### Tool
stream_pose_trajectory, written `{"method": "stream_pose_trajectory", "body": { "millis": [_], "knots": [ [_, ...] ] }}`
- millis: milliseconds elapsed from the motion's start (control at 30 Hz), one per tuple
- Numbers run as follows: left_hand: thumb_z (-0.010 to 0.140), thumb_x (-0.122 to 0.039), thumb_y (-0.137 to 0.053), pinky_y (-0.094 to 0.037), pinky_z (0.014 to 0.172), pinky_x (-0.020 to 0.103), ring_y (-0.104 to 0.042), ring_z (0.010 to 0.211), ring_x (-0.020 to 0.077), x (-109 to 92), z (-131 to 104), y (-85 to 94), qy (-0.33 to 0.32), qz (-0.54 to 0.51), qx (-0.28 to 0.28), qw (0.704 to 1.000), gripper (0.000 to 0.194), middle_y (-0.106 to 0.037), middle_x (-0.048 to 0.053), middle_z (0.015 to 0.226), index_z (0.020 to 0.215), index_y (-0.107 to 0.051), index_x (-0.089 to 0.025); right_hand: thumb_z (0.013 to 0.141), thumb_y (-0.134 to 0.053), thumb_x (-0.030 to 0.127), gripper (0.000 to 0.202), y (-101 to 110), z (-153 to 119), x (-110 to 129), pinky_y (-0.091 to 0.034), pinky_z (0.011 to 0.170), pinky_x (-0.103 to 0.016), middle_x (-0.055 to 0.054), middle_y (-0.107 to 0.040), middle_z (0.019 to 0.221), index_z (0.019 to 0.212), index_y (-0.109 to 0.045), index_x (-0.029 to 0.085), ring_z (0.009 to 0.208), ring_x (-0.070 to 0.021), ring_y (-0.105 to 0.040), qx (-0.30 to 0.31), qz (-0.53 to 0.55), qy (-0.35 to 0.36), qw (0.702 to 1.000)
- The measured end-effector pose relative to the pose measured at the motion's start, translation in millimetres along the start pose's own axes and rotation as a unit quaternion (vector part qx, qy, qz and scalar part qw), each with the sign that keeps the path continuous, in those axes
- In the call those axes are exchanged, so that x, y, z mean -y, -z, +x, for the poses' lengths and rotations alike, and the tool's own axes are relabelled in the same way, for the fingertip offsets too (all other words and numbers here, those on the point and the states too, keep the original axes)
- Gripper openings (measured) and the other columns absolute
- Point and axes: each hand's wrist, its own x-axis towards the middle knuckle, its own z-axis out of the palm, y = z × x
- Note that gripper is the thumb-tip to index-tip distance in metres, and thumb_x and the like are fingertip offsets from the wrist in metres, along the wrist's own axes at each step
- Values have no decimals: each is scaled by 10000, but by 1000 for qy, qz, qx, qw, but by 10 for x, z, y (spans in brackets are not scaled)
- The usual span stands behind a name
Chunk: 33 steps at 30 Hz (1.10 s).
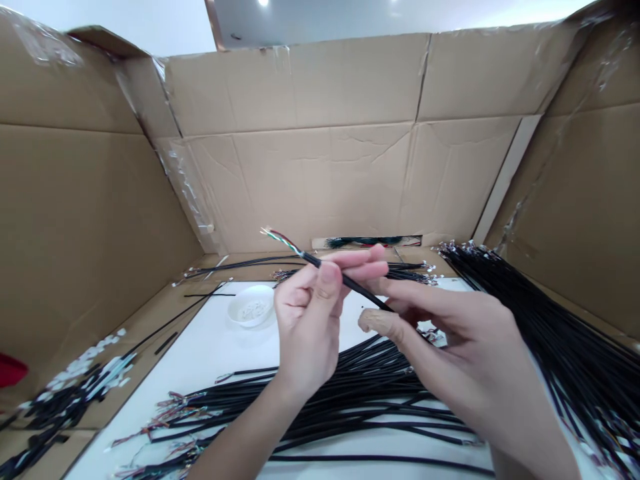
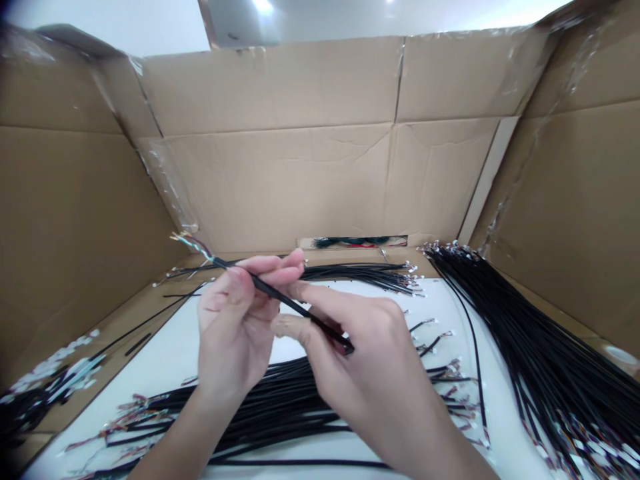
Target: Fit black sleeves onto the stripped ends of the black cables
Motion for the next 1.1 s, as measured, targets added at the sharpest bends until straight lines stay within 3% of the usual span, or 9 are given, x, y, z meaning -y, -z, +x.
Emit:
{"method": "stream_pose_trajectory", "body": {
  "millis": [133,267,467,567,700,833,967,1033,1100],
  "knots": [
    [915,-377,-654,-593,895,180,-753,973,140,-75,149,123,-49,14,-57,997,199,-805,-13,852,863,-789,-241,888,-628,206,196,199,82,-126,-448,467,-146,64,-605,586,1059,-723,218,519,-73,-542,155,94,-98,979],
    [908,-374,-669,-594,892,184,-753,969,136,-139,263,266,-94,28,-109,989,188,-805,-15,853,842,-783,-241,883,-627,218,125,298,149,-314,-520,503,-159,8,-676,684,935,-734,179,566,-88,-606,174,140,-115,968],
    [936,-467,-595,-604,914,285,-755,975,182,-132,261,286,-57,47,-109,991,295,-803,28,921,872,-773,-240,860,-648,196,108,331,136,-341,-502,471,-181,-36,-717,773,880,-752,174,574,-100,-590,77,72,-87,991],
    [889,-545,-621,-587,960,345,-733,1051,225,-137,242,257,-52,45,-96,993,342,-797,50,975,910,-775,-240,854,-652,190,109,315,151,-355,-475,437,-175,-16,-677,666,798,-743,165,525,-90,-561,51,85,-75,992],
    [836,-461,-718,-564,986,361,-713,1098,248,-161,229,259,-68,75,-106,989,328,-779,89,1069,1041,-756,-208,858,-676,226,101,339,272,-507,-474,421,-185,1,-653,590,809,-737,162,481,-88,-567,-65,104,-62,991],
    [821,-289,-739,-582,927,310,-743,1004,215,-188,226,263,-64,102,-114,986,255,-793,71,990,1060,-751,-200,849,-706,214,62,601,430,-604,-457,475,-214,4,-673,634,859,-761,186,509,-79,-567,-204,81,-46,975],
    [823,-207,-691,-581,891,271,-747,959,185,-255,211,244,-64,113,-111,985,212,-795,23,895,1021,-763,-231,924,-600,322,216,940,607,-614,-452,600,-294,2,-709,769,918,-763,179,691,-127,-633,-288,16,0,958],
    [828,-178,-665,-578,884,273,-745,950,185,-309,204,244,-77,119,-118,983,219,-791,9,882,1012,-766,-242,956,-584,350,210,995,719,-696,-481,600,-256,8,-680,795,958,-714,186,684,-109,-625,-305,-30,31,951],
    [833,-157,-647,-570,889,286,-741,949,190,-372,204,260,-97,121,-129,979,229,-788,0,873,1009,-766,-243,995,-537,377,260,909,841,-861,-534,600,-250,-12,-662,861,1046,-655,150,675,-106,-625,-254,-85,34,963]
  ]
}}
